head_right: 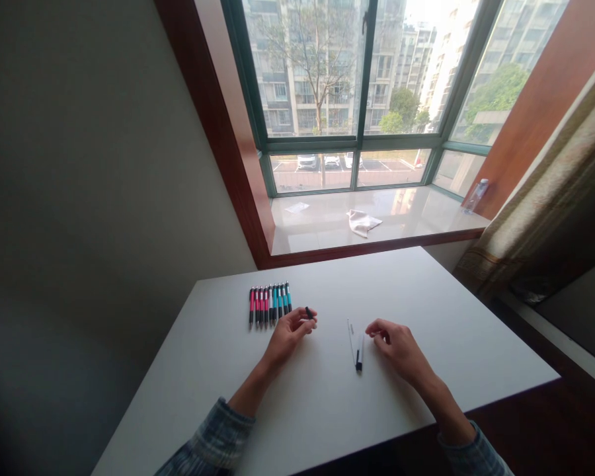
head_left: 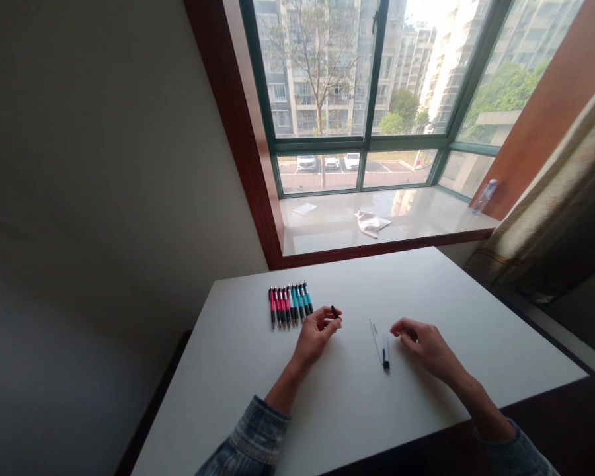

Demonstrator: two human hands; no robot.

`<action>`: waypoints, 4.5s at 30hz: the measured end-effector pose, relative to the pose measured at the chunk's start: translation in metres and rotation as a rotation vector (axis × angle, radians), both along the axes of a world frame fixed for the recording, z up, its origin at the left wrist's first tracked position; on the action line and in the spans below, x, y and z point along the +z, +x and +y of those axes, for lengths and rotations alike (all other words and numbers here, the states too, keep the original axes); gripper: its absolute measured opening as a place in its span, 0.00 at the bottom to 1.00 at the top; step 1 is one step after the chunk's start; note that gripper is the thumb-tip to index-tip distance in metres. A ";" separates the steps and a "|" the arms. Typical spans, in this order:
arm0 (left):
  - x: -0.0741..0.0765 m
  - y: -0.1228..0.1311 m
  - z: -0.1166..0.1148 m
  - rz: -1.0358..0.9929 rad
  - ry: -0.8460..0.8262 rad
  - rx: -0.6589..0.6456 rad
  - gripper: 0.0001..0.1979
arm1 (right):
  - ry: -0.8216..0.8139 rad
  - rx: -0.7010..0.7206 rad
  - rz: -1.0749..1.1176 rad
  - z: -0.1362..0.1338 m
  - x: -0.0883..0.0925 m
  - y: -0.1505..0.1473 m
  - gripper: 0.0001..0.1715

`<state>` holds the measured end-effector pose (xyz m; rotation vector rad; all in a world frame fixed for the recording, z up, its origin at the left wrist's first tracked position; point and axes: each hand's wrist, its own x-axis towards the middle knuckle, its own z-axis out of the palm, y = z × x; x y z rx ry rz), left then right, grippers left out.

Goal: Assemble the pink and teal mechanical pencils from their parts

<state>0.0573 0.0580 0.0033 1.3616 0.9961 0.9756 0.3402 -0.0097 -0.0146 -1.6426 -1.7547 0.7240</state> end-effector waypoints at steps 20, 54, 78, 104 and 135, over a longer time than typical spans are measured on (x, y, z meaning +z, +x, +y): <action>0.002 0.000 -0.001 0.039 0.011 -0.065 0.13 | -0.364 -0.151 -0.362 0.006 0.012 -0.039 0.14; 0.017 0.005 -0.012 -0.219 -0.010 -0.126 0.15 | -0.092 0.155 0.760 0.041 0.043 -0.117 0.25; 0.007 -0.003 -0.004 -0.013 0.047 0.110 0.17 | -0.075 -0.216 0.936 0.096 -0.005 -0.021 0.23; 0.013 -0.004 -0.006 0.104 0.138 0.125 0.18 | 0.175 0.113 0.308 0.065 0.056 -0.081 0.21; 0.012 -0.005 -0.008 0.103 0.160 0.174 0.15 | 0.071 0.038 0.549 0.020 0.052 -0.069 0.21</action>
